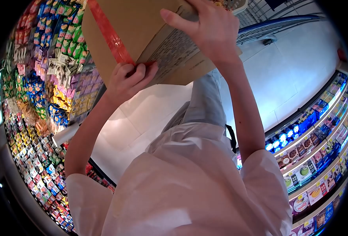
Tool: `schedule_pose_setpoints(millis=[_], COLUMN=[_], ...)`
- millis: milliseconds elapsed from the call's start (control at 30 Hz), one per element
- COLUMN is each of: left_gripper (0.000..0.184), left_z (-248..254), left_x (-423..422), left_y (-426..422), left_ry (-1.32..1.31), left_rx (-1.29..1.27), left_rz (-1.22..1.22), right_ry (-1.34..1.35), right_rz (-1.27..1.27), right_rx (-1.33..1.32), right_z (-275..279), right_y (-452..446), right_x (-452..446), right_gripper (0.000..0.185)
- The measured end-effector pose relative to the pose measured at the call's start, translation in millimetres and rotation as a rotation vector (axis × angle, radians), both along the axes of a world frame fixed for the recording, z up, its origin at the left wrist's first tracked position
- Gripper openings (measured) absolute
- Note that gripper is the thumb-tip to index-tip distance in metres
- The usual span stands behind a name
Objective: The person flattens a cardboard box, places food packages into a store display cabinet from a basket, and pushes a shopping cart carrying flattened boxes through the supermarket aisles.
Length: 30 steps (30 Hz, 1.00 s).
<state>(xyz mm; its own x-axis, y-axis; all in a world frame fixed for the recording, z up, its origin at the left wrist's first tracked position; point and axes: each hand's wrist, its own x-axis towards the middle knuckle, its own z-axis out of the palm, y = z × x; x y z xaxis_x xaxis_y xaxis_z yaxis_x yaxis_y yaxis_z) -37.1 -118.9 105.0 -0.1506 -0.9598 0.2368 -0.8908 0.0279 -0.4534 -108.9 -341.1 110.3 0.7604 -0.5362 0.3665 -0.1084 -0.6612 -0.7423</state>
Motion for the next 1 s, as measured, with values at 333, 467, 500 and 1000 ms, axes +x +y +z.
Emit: schedule_pose_setpoints(millis=[333,467,500,1000], left_gripper=[0.033,0.026,0.023,0.014], left_z=[15.9,20.4,21.2,29.6], left_x=[-9.0,-13.8,-15.7,-17.9], left_y=[-13.6,-18.3,-20.9,-42.4], left_ry=[-0.082,-0.147,-0.154,-0.313], left_rx=[-0.022,0.004,-0.004,0.331], left_rz=[0.012,0.026,0.027,-0.133], right_ry=[0.003,-0.009,-0.011,-0.13], right_rz=[-0.022,-0.038,-0.04,-0.047], right_rx=[-0.065,-0.074,-0.074,-0.076], right_z=[-3.0,-1.3,-0.8,-0.4], right_y=[1.0,3.0,2.9,4.5], right_x=[-0.3,-0.8,-1.5,-2.7], right_gripper=[0.058,0.056,0.056,0.053])
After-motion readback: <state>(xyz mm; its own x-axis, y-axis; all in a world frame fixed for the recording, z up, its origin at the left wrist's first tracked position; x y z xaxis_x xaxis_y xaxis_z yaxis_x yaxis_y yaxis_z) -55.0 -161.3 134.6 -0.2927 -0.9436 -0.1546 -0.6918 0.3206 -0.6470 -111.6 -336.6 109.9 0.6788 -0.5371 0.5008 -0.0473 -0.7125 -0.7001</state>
